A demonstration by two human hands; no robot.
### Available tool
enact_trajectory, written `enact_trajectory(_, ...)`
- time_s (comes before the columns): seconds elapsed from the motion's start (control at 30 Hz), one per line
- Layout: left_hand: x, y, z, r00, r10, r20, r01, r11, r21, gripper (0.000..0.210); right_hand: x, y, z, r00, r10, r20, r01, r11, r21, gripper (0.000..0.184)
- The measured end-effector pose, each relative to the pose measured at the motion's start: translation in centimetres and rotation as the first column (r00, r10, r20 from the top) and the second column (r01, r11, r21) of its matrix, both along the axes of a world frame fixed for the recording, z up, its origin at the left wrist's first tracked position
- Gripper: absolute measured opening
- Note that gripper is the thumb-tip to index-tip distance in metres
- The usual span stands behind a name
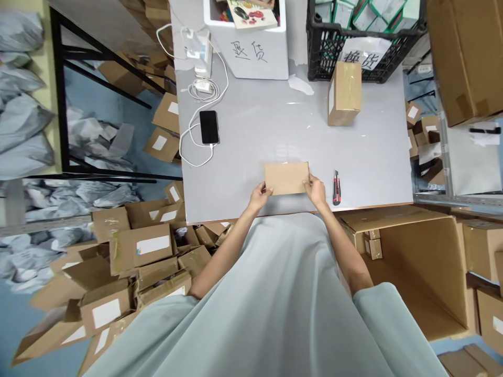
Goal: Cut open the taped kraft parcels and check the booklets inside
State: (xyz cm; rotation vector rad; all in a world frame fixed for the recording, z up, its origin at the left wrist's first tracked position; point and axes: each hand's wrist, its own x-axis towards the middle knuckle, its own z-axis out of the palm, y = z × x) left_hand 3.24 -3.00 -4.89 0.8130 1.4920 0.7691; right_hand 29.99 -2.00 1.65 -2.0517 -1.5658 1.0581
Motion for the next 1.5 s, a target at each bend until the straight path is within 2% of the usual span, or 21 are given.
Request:
enact_trajectory(0.2, -1.5, -1.7, -0.1, 0.999, 0.049, 0.009, -0.049, 0.998, 0.027, 0.058, -0.3, -0.1, -1.9, 0.985, -0.012, -0.172, 0.005, 0.999, -0.042, 0.055)
enact_trajectory(0.33, -3.8, -2.4, 0.6, 0.995, 0.097, -0.036, -0.096, 0.995, 0.032, 0.055, -2.1, 0.4, -3.5, 0.945, -0.008, -0.326, -0.017, 0.997, -0.071, 0.058)
enact_trajectory(0.47, -6.3, -2.7, 2.3, 0.982, 0.138, -0.127, -0.136, 0.990, 0.025, 0.050, -5.2, 1.0, -4.9, 0.913, 0.012, -0.407, -0.061, 0.992, -0.107, 0.058)
enact_trajectory(0.6, -7.2, -2.7, 5.4, 0.952, 0.113, -0.284, -0.087, 0.991, 0.105, 0.051, -6.6, 2.0, -5.4, 0.912, 0.005, -0.410, -0.054, 0.993, -0.106, 0.050)
enact_trajectory(0.7, -5.7, -2.7, 8.3, 0.892, 0.054, -0.449, 0.064, 0.968, 0.243, 0.049, -5.3, 2.3, -5.3, 0.931, -0.047, -0.362, 0.010, 0.995, -0.102, 0.047)
enact_trajectory(0.83, -1.3, -2.3, 11.3, 0.861, -0.007, -0.509, 0.227, 0.900, 0.371, 0.039, -2.5, 1.3, -4.0, 0.948, -0.159, -0.275, 0.148, 0.987, -0.063, 0.055)
enact_trajectory(1.0, 4.6, -1.3, 12.8, 0.876, -0.154, -0.457, 0.363, 0.834, 0.414, 0.029, -0.8, -0.8, 0.0, 0.867, -0.183, -0.464, 0.244, 0.967, 0.074, 0.064)
enact_trajectory(1.07, 6.0, -0.9, 12.7, 0.881, -0.173, -0.441, 0.381, 0.812, 0.442, 0.031, -0.6, -1.3, 1.3, 0.850, -0.158, -0.502, 0.236, 0.967, 0.096, 0.068)
enact_trajectory(1.13, 6.6, -0.5, 12.3, 0.893, -0.139, -0.429, 0.352, 0.808, 0.472, 0.038, -0.4, -1.4, 2.1, 0.846, -0.141, -0.514, 0.221, 0.970, 0.097, 0.072)
enact_trajectory(1.23, 5.9, -0.1, 10.8, 0.938, -0.068, -0.341, 0.227, 0.863, 0.452, 0.057, 0.1, -1.2, 2.1, 0.835, -0.150, -0.530, 0.217, 0.974, 0.066, 0.076)
enact_trajectory(1.37, 3.9, 0.1, 7.6, 0.975, -0.016, -0.222, 0.082, 0.954, 0.289, 0.051, 2.1, -1.0, 1.4, 0.816, -0.182, -0.549, 0.232, 0.973, 0.022, 0.083)
enact_trajectory(1.5, 3.3, 0.5, 4.0, 0.994, -0.024, -0.104, 0.031, 0.997, 0.066, 0.056, 5.3, -1.5, 1.1, 0.837, -0.245, -0.489, 0.312, 0.948, 0.058, 0.093)
